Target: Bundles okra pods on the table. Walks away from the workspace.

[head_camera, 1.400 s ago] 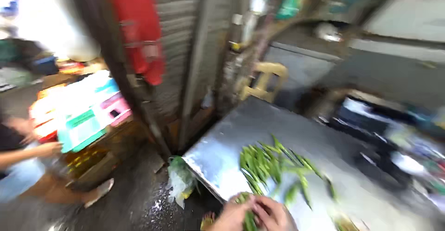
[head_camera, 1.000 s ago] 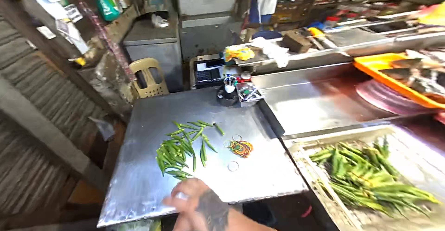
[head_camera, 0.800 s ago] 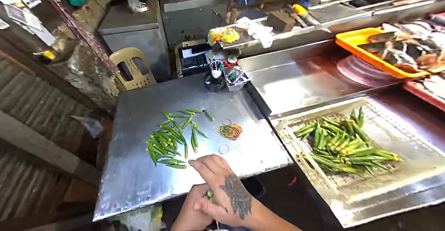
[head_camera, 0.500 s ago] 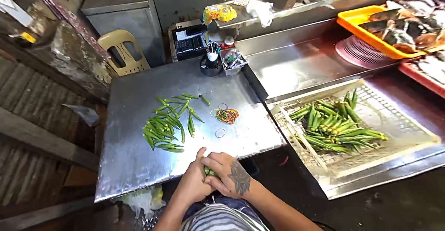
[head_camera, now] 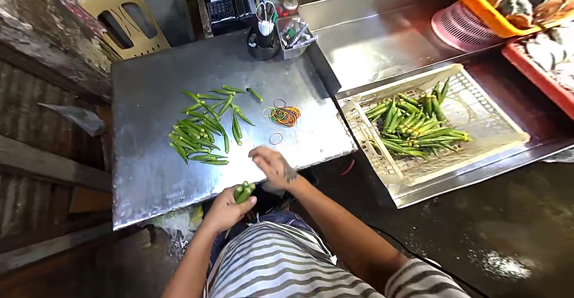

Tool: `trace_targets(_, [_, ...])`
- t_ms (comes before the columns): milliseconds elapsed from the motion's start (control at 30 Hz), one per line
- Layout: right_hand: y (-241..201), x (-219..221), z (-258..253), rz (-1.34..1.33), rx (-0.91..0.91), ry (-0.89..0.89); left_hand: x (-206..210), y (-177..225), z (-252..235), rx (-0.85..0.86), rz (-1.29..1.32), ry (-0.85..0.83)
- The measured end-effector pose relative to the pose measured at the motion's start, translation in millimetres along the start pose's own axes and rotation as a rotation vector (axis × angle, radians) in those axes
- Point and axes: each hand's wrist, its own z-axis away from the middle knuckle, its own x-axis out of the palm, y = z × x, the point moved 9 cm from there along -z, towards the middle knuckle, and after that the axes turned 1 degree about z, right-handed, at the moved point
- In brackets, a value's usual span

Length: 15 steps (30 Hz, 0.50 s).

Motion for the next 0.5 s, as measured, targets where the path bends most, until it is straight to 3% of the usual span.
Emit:
trace_targets(100, [81, -15, -10, 0.484, 0.392, 0.090, -16, -19, 1, -0.008, 0.170, 0.097])
trace_targets(133, [97, -14, -10, 0.572, 0.428, 0.089, -19, -24, 2, -0.005, 0.216, 0.109])
trace_targets(233, [102, -7, -13, 0.746, 0.194, 0.230, -22, -37, 4, -0.015, 0.277, 0.103])
trace_targets(300, [102, -8, -26, 0.794, 0.150, 0.178, -24, -42, 3, -0.027, 0.264, 0.089])
trace_targets(400, [115, -35, -40, 0.539, 0.303, 0.095, -24, -40, -1, -0.036, 0.208, 0.070])
trace_targets(500, [112, -80, -22, 0.007, 0.417, 0.243, -25, -29, 1, 0.008, 0.155, 0.061])
